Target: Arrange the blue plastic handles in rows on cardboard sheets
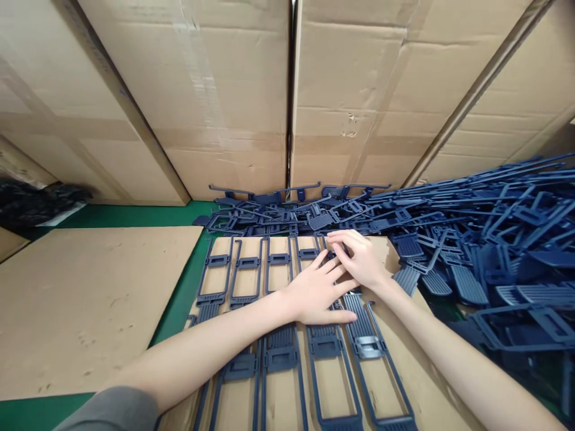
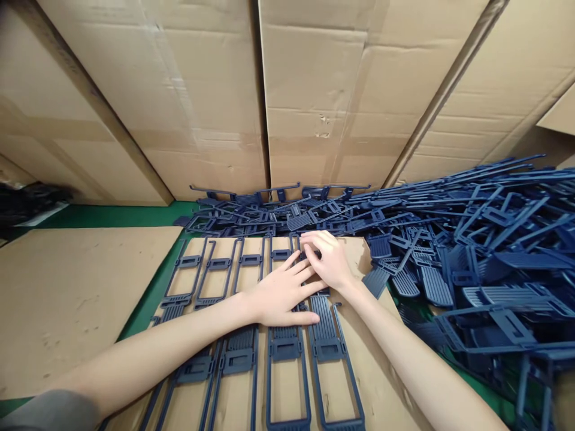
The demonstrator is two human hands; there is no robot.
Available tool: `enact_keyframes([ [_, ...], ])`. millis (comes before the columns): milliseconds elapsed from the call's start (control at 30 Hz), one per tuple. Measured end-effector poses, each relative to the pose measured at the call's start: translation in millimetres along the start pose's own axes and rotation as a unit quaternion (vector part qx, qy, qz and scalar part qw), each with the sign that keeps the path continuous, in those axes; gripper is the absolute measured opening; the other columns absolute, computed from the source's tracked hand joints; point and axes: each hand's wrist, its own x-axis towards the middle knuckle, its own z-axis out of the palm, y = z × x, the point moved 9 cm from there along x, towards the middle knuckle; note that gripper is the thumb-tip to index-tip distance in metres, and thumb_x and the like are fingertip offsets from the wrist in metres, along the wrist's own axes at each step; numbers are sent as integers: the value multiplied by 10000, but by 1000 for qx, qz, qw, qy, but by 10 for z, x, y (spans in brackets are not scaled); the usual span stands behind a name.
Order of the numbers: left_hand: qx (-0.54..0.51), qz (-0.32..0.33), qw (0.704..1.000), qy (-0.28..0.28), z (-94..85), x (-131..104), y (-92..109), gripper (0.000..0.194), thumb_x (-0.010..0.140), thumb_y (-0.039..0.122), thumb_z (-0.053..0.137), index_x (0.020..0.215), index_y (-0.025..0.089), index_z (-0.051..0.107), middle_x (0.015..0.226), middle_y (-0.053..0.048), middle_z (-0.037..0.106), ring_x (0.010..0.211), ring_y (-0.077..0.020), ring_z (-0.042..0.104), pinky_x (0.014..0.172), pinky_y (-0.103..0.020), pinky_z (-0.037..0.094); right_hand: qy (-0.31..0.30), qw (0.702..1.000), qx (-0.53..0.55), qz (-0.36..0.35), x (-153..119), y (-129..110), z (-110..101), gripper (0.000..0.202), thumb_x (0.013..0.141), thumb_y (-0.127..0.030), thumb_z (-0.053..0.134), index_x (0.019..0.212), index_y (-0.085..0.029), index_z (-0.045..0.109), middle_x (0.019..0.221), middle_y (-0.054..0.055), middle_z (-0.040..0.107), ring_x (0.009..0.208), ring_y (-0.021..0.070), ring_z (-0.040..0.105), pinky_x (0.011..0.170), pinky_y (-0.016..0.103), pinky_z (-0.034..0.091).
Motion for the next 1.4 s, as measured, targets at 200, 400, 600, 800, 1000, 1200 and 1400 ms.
enact_keyframes([
  [200, -12, -5, 1000, -11, 23, -9, -18, 697, 924, 631, 377, 1461, 187, 385, 1568, -147, 266, 1478, -322, 95, 1177, -574, 49, 18, 999, 21, 30, -56, 104, -54, 183, 922, -201, 468, 948, -225, 648, 1028, 68, 698, 1021, 227, 616, 913, 435, 488],
  [400, -21, -14, 999, -35, 49, 0, -19, 716, 924, 643, 358, 1481, 193, 353, 1578, -158, 222, 1476, -325, 90, 1180, -558, 52, 48, 997, -15, 55, -72, 211, -223, 188, 910, -216, 482, 989, -219, 652, 1021, 67, 694, 998, 225, 611, 903, 428, 485],
  [600, -24, -19, 999, -40, 34, -7, -17, 707, 927, 635, 361, 1470, 184, 374, 1572, -164, 225, 1472, -327, 114, 1184, -547, 43, 84, 992, -48, 83, -116, 348, -413, 139, 890, -227, 501, 944, -214, 628, 965, 66, 673, 940, 229, 609, 867, 420, 483],
  [800, -19, -14, 999, -31, 34, -8, -21, 701, 926, 628, 372, 1470, 185, 374, 1576, -155, 217, 1468, -333, 133, 1182, -553, 52, 24, 991, -120, 51, -71, 394, -356, 162, 869, -197, 497, 977, -214, 617, 1066, 80, 661, 1025, 249, 595, 916, 454, 459],
  [1000, -16, -12, 999, -46, 36, 4, -28, 697, 930, 625, 359, 1483, 200, 352, 1580, -154, 200, 1467, -338, 137, 1174, -569, 68, -59, 968, -240, 34, -129, 475, -266, 189, 866, -165, 457, 867, -206, 641, 1231, 104, 621, 1211, 291, 525, 1059, 580, 318],
  [1200, -15, -10, 999, -49, 26, 10, -24, 696, 928, 625, 364, 1480, 201, 356, 1581, -151, 193, 1468, -332, 133, 1174, -567, 69, -78, 968, -235, 36, -138, 539, -263, 274, 864, -120, 409, 924, -188, 666, 1126, 111, 638, 1086, 266, 583, 1045, 558, 354],
  [1400, -18, -8, 999, -38, 9, 4, -30, 681, 926, 612, 387, 1474, 209, 369, 1577, -138, 220, 1463, -341, 155, 1171, -576, 85, -38, 981, -184, 39, -106, 668, -337, 415, 697, 16, 371, 919, -178, 662, 1067, 108, 618, 1039, 241, 581, 921, 437, 492],
])
